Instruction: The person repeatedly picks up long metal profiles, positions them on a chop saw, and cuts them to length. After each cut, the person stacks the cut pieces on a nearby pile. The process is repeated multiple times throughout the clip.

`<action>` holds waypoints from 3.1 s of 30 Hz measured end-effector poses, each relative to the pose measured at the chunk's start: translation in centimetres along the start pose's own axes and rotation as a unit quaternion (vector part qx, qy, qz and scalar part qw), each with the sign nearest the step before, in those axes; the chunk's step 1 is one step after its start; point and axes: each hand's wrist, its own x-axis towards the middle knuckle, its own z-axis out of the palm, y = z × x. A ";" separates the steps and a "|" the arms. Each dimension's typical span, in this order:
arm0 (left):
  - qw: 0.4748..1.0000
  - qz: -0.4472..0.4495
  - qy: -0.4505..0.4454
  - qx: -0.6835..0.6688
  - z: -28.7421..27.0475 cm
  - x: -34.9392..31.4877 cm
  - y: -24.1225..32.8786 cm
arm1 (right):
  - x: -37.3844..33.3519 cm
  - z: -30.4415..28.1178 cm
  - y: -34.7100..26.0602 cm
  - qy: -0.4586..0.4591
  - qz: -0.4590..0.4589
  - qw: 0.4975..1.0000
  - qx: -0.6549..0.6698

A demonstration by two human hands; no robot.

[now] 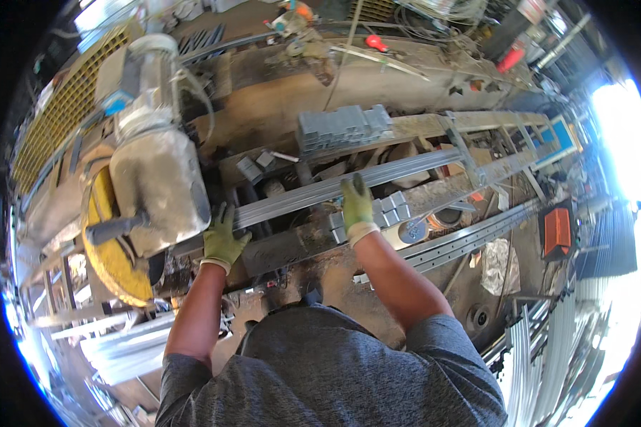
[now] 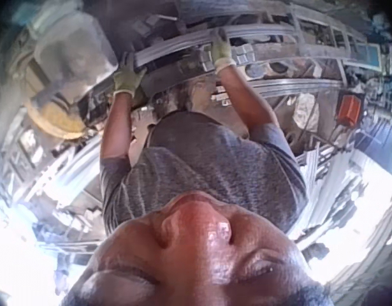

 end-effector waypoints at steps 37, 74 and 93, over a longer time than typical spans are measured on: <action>0.933 0.328 0.087 -0.120 -7.5 3.4 35.4 | -6.6 -14.4 -15.7 -0.083 -0.133 0.920 0.358; 0.582 0.742 -0.333 0.005 1.0 -30.9 34.5 | -87.1 -36.1 16.9 0.695 -0.121 0.447 0.550; 0.500 0.291 -0.812 0.074 19.1 -81.9 44.9 | -112.1 -52.9 30.6 0.819 0.074 0.555 0.128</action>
